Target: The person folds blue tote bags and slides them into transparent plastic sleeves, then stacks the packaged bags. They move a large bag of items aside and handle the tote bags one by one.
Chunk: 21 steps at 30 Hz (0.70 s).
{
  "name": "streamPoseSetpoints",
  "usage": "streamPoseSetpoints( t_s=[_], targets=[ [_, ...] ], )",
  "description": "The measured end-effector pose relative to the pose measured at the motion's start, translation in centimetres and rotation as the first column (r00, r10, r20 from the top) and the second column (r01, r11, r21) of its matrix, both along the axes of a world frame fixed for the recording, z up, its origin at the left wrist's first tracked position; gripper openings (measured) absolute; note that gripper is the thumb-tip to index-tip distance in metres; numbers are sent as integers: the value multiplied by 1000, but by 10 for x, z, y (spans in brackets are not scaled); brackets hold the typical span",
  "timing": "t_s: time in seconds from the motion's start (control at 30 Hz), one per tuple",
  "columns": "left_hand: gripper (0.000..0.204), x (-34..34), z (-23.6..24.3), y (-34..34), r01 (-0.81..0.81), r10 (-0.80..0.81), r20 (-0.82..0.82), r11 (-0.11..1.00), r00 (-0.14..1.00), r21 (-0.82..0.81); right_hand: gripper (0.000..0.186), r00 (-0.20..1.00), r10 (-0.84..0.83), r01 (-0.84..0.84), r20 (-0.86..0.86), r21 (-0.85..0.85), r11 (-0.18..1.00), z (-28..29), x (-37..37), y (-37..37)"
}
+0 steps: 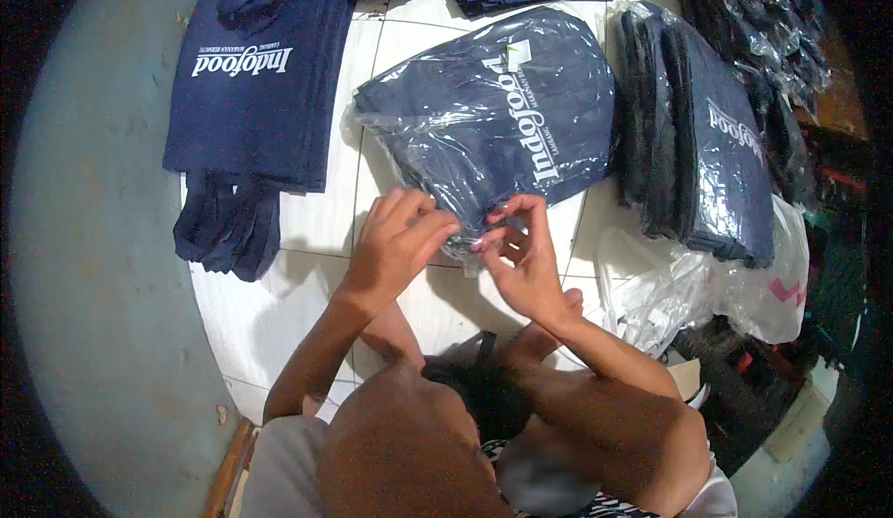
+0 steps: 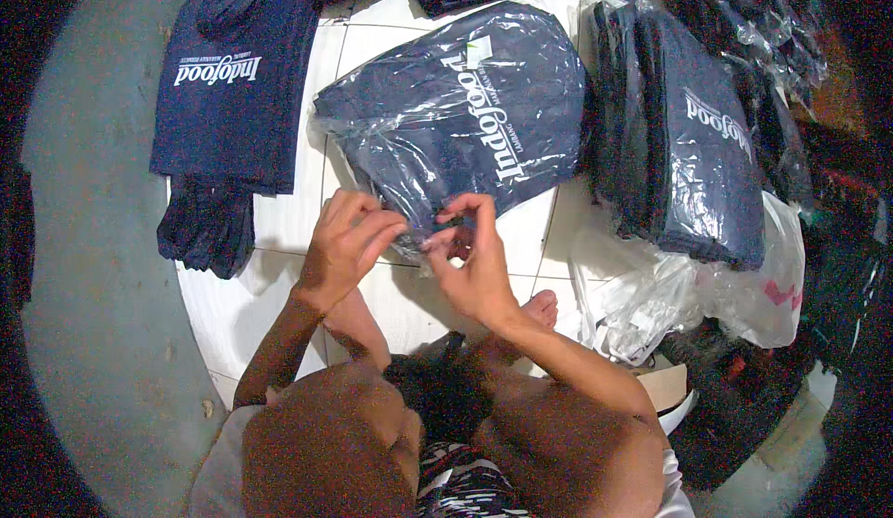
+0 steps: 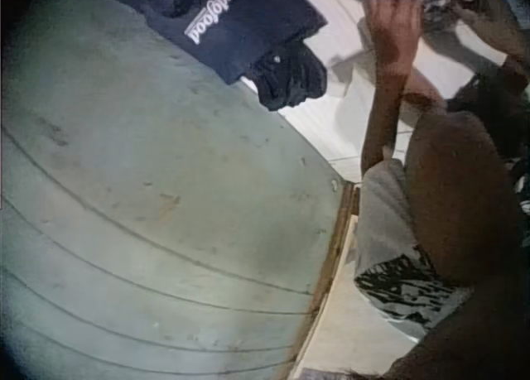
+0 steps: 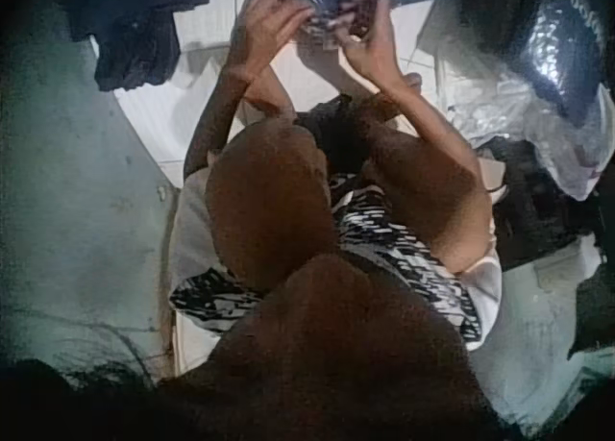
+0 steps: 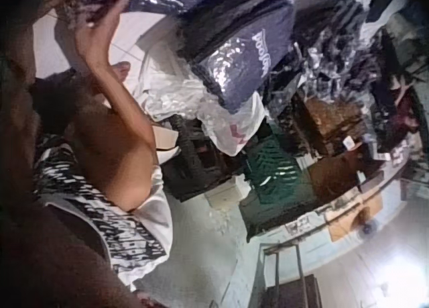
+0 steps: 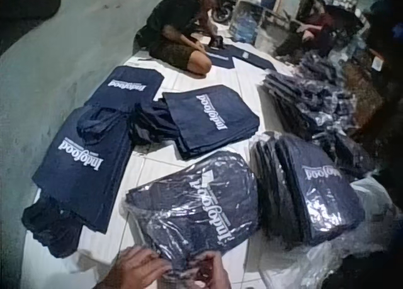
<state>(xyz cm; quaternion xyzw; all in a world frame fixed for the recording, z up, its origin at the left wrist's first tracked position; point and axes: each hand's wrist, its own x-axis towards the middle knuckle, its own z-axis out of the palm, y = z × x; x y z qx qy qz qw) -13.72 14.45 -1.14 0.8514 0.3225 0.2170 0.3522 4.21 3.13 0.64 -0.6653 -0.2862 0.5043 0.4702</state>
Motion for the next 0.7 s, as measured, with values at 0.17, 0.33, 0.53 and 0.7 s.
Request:
streamPoseSetpoints(
  t_s=[0.17, 0.33, 0.53, 0.7],
  targets=[
    [16, 19, -9, 37, 346, -350, -21, 913, 937, 218, 44, 995, 6, -9, 103, 28, 1000, -24, 7, -7],
    [14, 30, -17, 56, 502, -505, -1, 859, 863, -104, 42, 952, -6, 7, 305, 0, 1000, -21, 18, -4],
    [15, 45, -18, 52, 462, -475, -117, 879, 872, -119, 45, 931, 4, -11, 366, 17, 1000, -31, 29, -7],
    [22, 51, -21, 43, 375, -381, -144, 925, 913, -62, 43, 906, -29, 9, 422, 49, 999, -62, 31, -14]
  ],
)
